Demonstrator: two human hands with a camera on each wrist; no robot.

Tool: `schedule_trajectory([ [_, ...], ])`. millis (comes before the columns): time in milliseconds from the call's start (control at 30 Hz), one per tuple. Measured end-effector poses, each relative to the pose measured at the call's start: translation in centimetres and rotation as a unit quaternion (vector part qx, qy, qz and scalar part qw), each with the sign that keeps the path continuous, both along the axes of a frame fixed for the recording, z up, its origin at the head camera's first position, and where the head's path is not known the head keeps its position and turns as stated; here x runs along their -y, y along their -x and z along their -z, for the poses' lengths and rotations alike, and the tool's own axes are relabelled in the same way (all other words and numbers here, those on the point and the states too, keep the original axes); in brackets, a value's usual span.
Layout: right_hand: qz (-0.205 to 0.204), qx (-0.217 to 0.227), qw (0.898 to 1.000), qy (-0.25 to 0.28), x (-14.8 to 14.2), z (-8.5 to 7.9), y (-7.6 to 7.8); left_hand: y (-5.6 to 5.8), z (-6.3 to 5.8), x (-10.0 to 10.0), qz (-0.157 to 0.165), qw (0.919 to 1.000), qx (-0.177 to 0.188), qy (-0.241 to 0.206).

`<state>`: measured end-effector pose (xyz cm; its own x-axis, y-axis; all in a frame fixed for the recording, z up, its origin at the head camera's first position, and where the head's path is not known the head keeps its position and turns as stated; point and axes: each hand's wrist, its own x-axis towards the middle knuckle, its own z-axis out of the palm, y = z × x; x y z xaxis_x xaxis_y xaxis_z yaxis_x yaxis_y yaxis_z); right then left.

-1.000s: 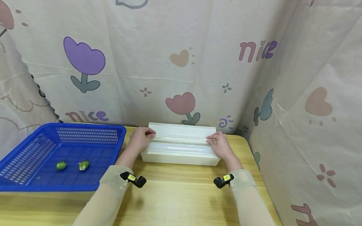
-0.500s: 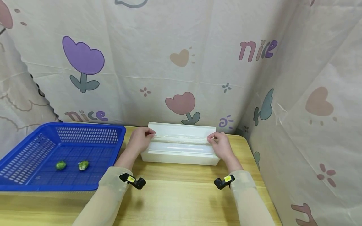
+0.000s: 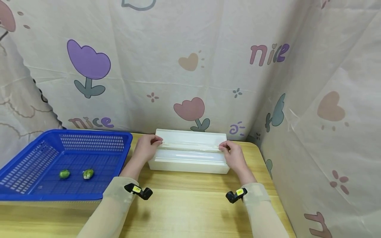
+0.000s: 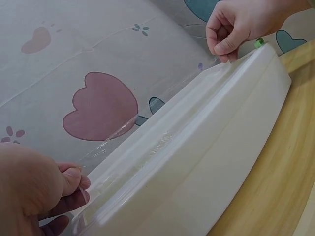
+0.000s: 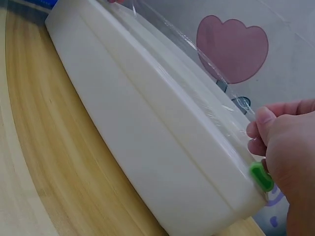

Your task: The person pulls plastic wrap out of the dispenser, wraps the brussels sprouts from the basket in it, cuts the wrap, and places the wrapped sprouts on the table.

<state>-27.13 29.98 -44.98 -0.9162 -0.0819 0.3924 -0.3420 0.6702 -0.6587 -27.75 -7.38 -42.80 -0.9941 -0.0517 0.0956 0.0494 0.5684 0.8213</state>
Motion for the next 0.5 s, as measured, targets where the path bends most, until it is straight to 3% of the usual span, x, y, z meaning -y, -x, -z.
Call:
schedule_trajectory([
  [500, -0.049, 0.016, 0.998, -0.046, -0.86, -0.33, -0.22, -0.12, 0.12, -0.12, -0.007, 0.9999, -0.013, -0.006],
])
